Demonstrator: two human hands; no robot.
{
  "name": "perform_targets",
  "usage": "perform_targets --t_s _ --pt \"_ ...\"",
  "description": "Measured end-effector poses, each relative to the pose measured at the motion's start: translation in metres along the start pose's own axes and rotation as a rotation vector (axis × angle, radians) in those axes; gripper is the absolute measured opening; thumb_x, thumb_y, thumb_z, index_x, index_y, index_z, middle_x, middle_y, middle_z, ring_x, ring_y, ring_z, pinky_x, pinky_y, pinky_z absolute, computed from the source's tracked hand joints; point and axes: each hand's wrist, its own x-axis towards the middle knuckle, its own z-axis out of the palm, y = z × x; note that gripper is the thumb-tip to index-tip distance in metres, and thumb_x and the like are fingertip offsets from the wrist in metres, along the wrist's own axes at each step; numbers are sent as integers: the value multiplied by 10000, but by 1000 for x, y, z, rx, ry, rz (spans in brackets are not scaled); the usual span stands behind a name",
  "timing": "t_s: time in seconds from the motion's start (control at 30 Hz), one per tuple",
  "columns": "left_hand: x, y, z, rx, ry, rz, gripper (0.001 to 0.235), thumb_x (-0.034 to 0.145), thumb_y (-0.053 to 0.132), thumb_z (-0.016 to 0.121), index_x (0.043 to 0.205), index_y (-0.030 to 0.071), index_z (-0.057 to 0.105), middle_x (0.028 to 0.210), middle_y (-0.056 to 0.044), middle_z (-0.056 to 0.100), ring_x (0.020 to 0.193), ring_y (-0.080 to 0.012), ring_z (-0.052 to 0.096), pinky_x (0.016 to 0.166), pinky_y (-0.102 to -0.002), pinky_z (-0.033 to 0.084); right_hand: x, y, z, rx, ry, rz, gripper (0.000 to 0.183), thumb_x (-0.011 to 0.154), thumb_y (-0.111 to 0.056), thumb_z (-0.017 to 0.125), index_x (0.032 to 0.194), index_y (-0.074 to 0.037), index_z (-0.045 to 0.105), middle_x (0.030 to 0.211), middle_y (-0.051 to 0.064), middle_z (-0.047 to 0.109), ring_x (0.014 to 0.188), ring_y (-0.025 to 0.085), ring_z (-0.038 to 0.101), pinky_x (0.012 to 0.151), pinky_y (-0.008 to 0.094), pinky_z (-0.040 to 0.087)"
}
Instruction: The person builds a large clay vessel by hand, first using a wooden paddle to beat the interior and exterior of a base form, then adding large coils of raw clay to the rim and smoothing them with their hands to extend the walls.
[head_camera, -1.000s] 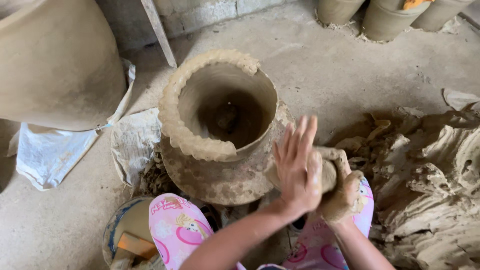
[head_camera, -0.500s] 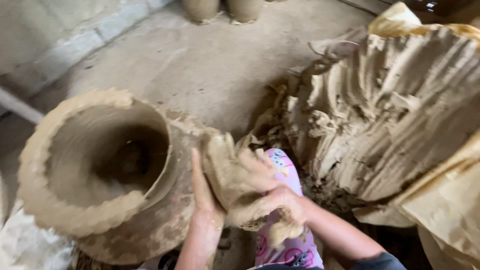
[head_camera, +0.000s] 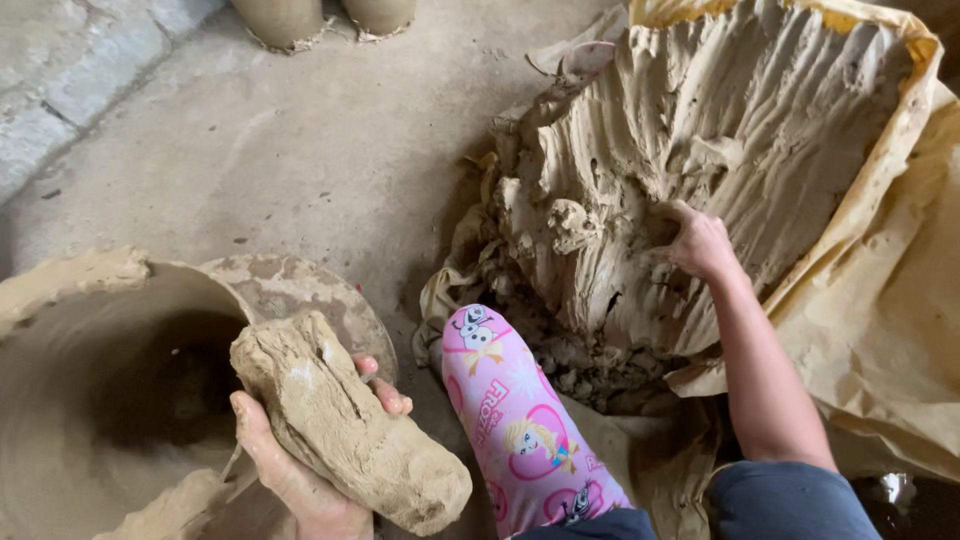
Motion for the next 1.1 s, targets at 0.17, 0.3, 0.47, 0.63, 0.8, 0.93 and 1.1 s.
perform_targets --t_s 0.17,0.3,0.47,0.63,0.8,0.93,1.1 --pt "3 -6 -8 -24 -69 -15 876 937 805 402 1410 83 555 1067 -170 639 772 -351 622 695 -531 524 -10 9 38 35 -131 94 787 666 -324 911 1379 -190 605 1214 91 720 1082 262 694 1021 422 542" --pt "8 -17 -9 -30 -62 -24 844 958 767 385 1345 37 561 1076 -181 657 785 -364 648 691 -535 554 -34 20 70 49 -242 5 573 780 -271 796 1326 -185 644 1070 108 785 912 244 768 898 388 648" --pt "12 -26 -16 7 -93 -43 747 988 663 355 1337 40 571 1094 -193 671 778 -382 670 681 -529 564 -89 10 121 -651 -248 -200 306 839 -353 818 971 -91 731 989 160 748 935 331 711 839 417 606" --pt "17 -40 -29 -13 -122 -112 710 1022 614 338 1344 25 569 1125 -194 672 802 -355 681 709 -497 570 -117 -13 40 -240 -343 22 379 734 -409 893 948 -128 757 934 55 817 846 198 802 864 327 641" --pt "33 -53 -37 33 -105 -134 729 1015 632 350 1363 29 568 1145 -188 680 814 -332 682 729 -483 582 -127 -31 -55 -69 -127 -182 372 712 -319 851 1036 -154 774 915 45 794 753 203 741 760 379 622" --pt "56 -66 -44 -1 -89 -236 794 967 694 344 1389 58 563 1200 -134 684 840 -313 695 758 -458 595 -131 70 -110 245 83 -241 334 818 -369 770 1042 -123 736 898 73 719 715 234 661 703 390 579" --pt "76 -83 -44 42 -145 -185 785 979 678 365 1463 82 525 1330 -98 664 952 -296 709 785 -435 583 -94 134 -55 552 399 -144 371 895 -403 709 1054 -73 652 937 119 639 792 266 591 764 404 523"
